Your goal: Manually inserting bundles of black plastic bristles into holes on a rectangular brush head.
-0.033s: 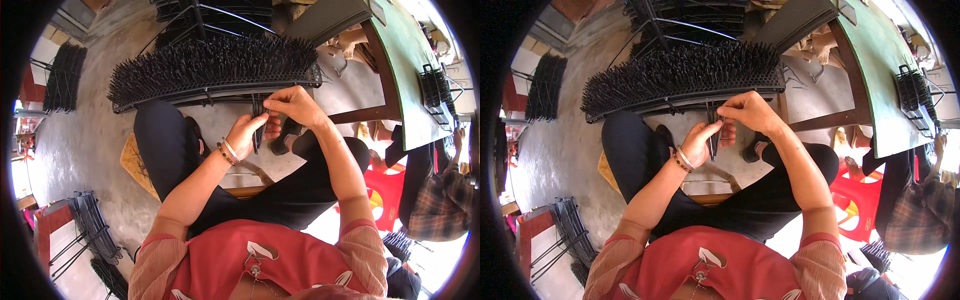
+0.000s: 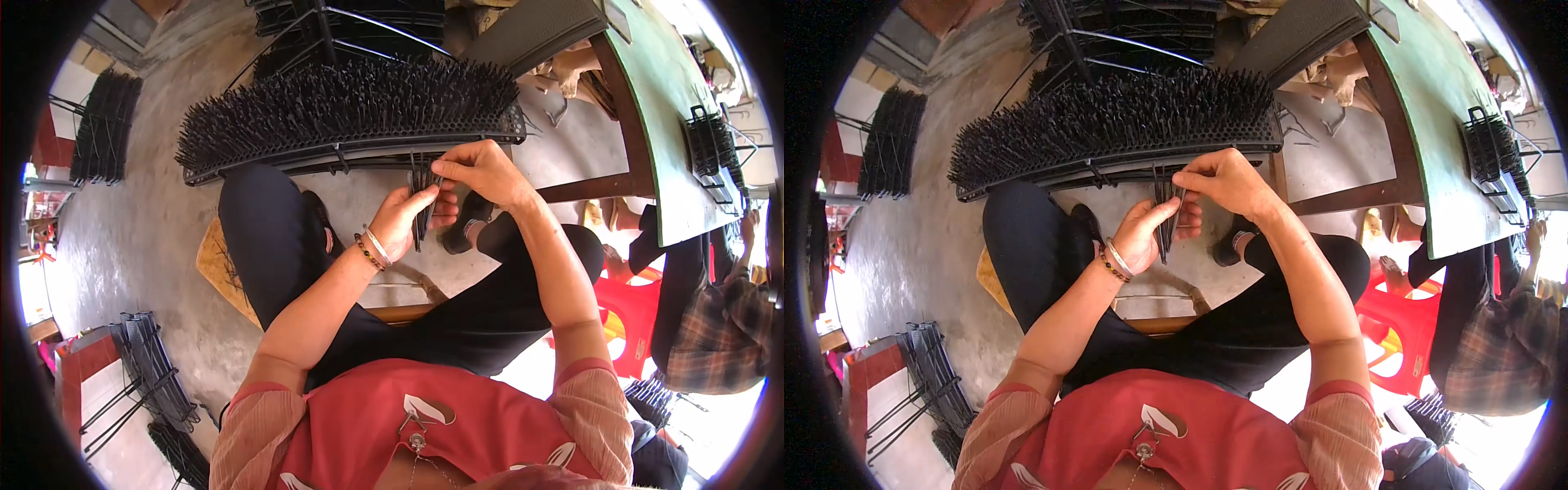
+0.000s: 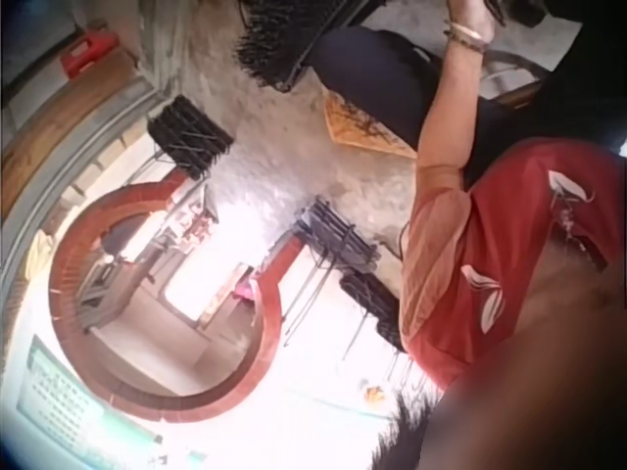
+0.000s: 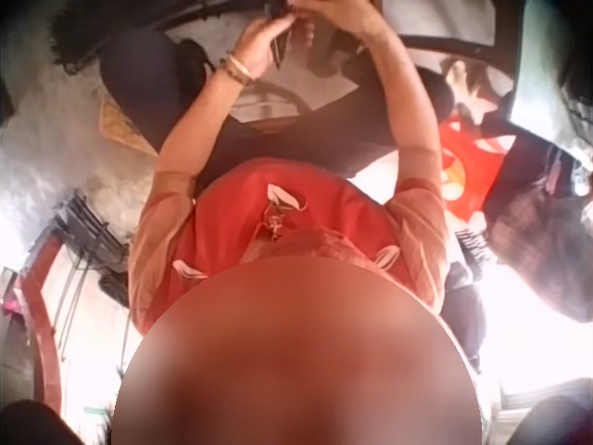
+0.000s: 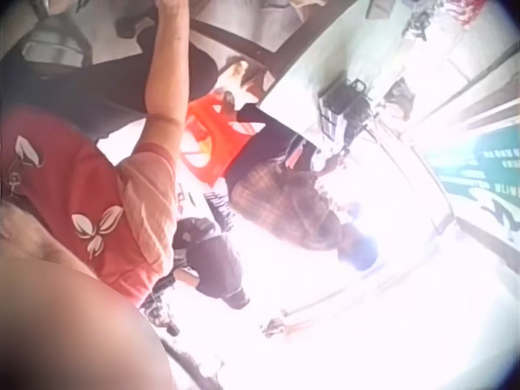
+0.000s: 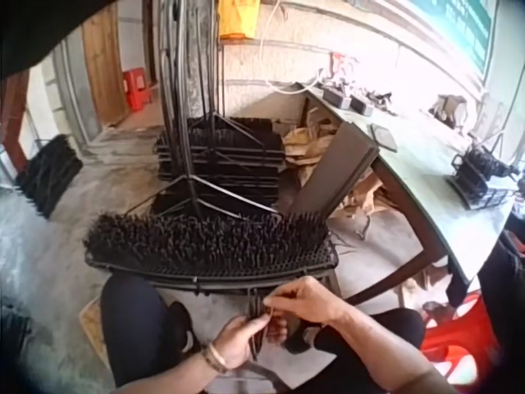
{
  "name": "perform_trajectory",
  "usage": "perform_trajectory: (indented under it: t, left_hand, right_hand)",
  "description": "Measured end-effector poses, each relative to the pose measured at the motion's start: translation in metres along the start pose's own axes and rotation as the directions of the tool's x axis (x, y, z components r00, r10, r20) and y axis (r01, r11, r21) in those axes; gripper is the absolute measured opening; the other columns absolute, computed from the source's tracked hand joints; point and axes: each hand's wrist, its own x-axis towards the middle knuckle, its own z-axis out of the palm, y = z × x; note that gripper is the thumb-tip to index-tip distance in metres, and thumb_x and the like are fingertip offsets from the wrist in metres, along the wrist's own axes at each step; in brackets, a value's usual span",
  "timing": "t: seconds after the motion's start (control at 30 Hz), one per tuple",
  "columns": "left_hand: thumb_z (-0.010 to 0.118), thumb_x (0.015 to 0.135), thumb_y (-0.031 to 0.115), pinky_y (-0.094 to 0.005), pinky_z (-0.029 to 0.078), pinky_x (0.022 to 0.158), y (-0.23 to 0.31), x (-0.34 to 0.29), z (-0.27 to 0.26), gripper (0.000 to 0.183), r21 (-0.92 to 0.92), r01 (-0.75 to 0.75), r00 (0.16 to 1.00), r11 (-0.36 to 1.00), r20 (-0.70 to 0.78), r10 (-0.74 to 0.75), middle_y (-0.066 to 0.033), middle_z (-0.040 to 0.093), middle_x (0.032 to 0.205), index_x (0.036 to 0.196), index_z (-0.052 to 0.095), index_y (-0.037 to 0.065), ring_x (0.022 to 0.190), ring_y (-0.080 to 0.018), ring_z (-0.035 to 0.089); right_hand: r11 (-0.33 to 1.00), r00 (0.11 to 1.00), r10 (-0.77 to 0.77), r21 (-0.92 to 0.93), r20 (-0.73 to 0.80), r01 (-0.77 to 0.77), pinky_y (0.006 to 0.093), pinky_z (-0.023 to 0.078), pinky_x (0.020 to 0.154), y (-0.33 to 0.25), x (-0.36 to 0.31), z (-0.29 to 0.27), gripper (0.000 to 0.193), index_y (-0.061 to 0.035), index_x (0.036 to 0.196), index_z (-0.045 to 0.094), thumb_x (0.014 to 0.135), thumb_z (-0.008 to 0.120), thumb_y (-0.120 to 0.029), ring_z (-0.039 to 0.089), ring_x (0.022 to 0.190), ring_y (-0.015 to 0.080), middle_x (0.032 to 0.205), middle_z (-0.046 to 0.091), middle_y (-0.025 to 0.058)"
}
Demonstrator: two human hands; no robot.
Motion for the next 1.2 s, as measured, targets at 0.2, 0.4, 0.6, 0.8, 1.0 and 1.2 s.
perform_trajectory:
  t: [0.2,0.4,0.6,0.8,1.0,1.2]
  left_hand:
    - [0.052,0.095,0.022,-0.0334,0.056,0.074,-0.001,0.001,-0.002,0.028,0.049,0.019,0.994,0.999,-0.105,-0.013,-0.0112,0.062,0.1,0.111,0.057,0.0,0.086,-0.0179,0.062]
    - [0.053,0.094,0.025,-0.0288,0.054,0.067,0.0,0.001,-0.004,0.031,0.186,0.043,0.99,0.982,-0.143,-0.016,-0.005,0.063,0.098,0.116,0.056,0.003,0.082,-0.0131,0.06]
    - [0.054,0.094,0.028,-0.0254,0.05,0.057,0.003,-0.003,0.001,0.029,0.323,0.043,0.988,0.945,-0.151,0.007,-0.0028,0.063,0.093,0.113,0.058,0.007,0.077,-0.0113,0.059]
    - [0.051,0.095,0.028,-0.0279,0.056,0.059,-0.003,0.0,-0.004,0.028,0.193,-0.03,0.968,0.981,-0.24,0.077,-0.0068,0.063,0.091,0.112,0.056,0.006,0.078,-0.0132,0.061]
    - [0.045,0.097,0.027,-0.0338,0.056,0.067,-0.001,0.0,-0.004,0.025,0.124,-0.083,0.947,0.989,-0.3,0.117,-0.008,0.063,0.098,0.11,0.054,0.008,0.087,-0.0164,0.062]
    - [0.043,0.098,0.026,-0.0338,0.057,0.067,-0.007,0.001,-0.003,0.026,0.212,0.053,0.98,0.976,-0.198,-0.01,-0.0089,0.063,0.099,0.11,0.053,0.006,0.087,-0.0166,0.062]
  right_hand:
    - [0.992,0.994,0.023,0.126,-0.108,-0.009,0.0222,0.049,0.064,0.002,0.001,-0.014,0.026,0.0037,0.091,0.068,0.086,0.068,-0.021,0.059,0.067,0.0081,0.076,0.066,0.0045]
    - [0.991,0.987,0.055,0.127,-0.152,-0.035,0.0205,0.049,0.059,-0.004,0.001,-0.022,0.024,0.0029,0.09,0.068,0.084,0.069,-0.02,0.061,0.064,0.0082,0.073,0.065,0.0045]
    - [0.996,0.993,-0.009,0.085,-0.118,0.019,0.0199,0.048,0.058,-0.003,0.005,-0.013,0.023,0.0033,0.093,0.068,0.085,0.068,-0.019,0.063,0.066,0.0087,0.075,0.067,0.0054]
    - [0.997,0.993,0.003,0.08,-0.121,0.007,0.0202,0.049,0.059,-0.001,0.006,-0.011,0.022,0.0037,0.094,0.067,0.085,0.067,-0.016,0.063,0.066,0.0089,0.076,0.067,0.0058]
    - [0.983,0.935,-0.15,0.052,-0.321,0.175,0.0224,0.05,0.068,-0.02,0.004,-0.037,0.022,0.0029,0.097,0.066,0.089,0.062,-0.018,0.062,0.072,0.01,0.084,0.067,0.0055]
    - [0.923,0.832,-0.381,-0.225,-0.404,0.313,0.0218,0.047,0.067,-0.018,0.02,-0.049,0.022,0.0021,0.098,0.066,0.09,0.06,-0.018,0.06,0.073,0.009,0.083,0.067,0.0043]
